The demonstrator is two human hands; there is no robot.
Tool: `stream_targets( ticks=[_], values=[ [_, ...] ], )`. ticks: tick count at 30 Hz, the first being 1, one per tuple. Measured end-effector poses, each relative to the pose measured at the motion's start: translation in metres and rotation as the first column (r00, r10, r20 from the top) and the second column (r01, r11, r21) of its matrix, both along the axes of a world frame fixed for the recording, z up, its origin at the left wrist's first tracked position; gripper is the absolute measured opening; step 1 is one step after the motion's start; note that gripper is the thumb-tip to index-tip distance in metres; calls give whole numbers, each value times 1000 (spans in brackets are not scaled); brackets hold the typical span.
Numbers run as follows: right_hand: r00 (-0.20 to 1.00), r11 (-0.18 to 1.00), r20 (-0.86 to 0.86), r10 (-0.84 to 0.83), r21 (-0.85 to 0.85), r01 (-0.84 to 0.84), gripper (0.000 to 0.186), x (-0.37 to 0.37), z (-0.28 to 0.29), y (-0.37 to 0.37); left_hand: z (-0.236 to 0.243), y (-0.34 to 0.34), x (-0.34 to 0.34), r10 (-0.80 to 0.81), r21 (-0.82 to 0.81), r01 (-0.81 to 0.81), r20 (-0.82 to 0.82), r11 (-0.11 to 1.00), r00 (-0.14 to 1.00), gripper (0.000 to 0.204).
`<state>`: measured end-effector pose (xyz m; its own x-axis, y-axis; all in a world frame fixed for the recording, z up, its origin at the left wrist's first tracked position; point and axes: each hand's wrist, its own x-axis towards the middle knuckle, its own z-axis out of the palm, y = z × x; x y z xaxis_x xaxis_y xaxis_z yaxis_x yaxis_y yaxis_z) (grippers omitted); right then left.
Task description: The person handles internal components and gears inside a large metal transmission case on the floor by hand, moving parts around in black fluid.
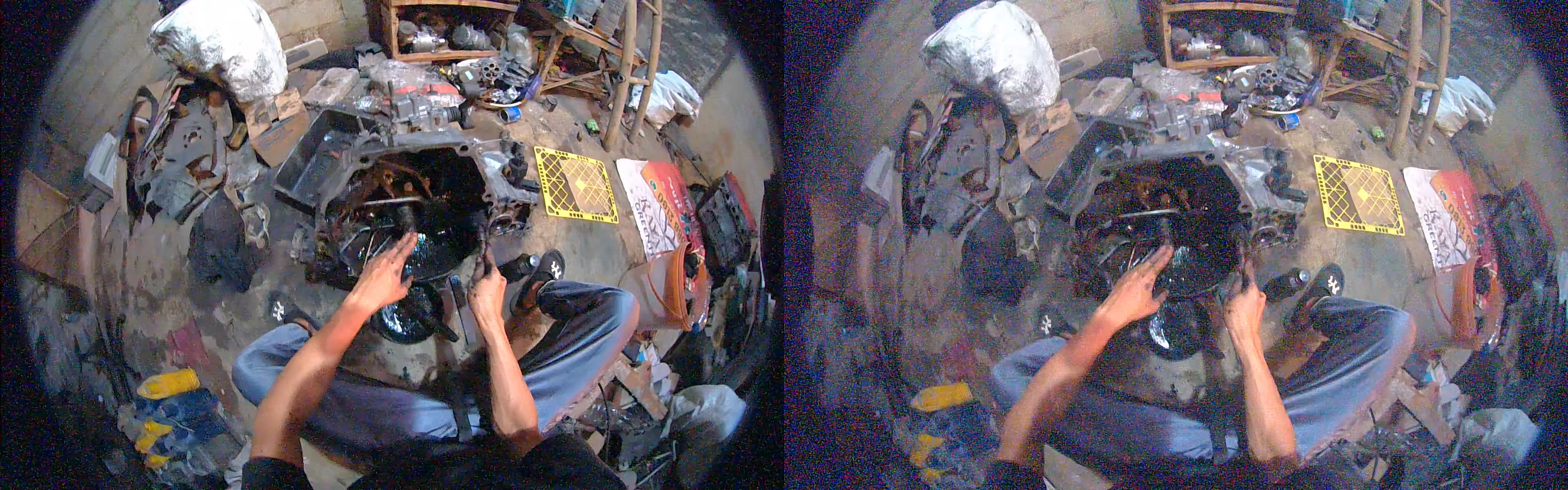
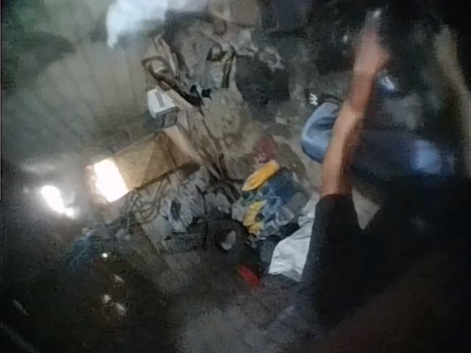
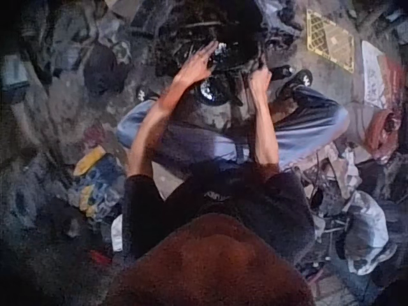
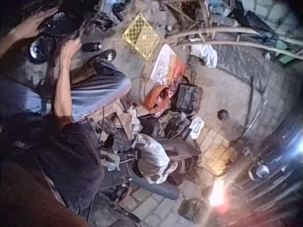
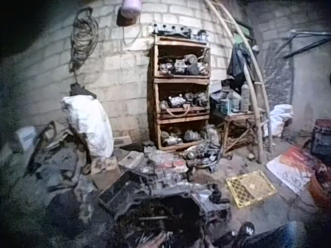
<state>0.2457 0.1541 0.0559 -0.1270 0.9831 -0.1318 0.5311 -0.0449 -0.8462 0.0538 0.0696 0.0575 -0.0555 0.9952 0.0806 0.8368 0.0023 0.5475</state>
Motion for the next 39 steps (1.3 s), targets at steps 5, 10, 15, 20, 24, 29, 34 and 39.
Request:
stream_targets(
  ticks=[5,10,15,20,24,29,34,39],
  values=[
    [992,984,118,34,167,-54,41,2,-66,19,3,11,7,-36,35,36,-10,999,999,77],
    [993,974,91,72,207,-89,43,-18,-50,19,-1,11,6,-39,41,39,-10,998,999,76],
    [987,988,-38,154,-4,-154,46,-35,-21,9,1,2,-1,10,-1,-10,-34,1000,999,75],
    [979,973,103,178,131,-191,53,-45,-35,17,8,12,10,-18,10,18,-7,1000,1000,75],
    [881,908,297,367,91,-409,51,-18,-49,6,2,12,2,-23,24,24,-13,999,1000,75],
    [941,939,1,340,56,-339,49,-47,-11,7,2,13,2,-40,32,39,29,999,999,73],
    [921,921,-21,388,-4,-389,49,-49,-42,2,8,13,0,-7,1,7,2,1000,1000,70],
    [751,814,405,521,27,-580,55,-58,-9,28,8,11,-1,-4,32,2,47,999,999,69]
  ],
)
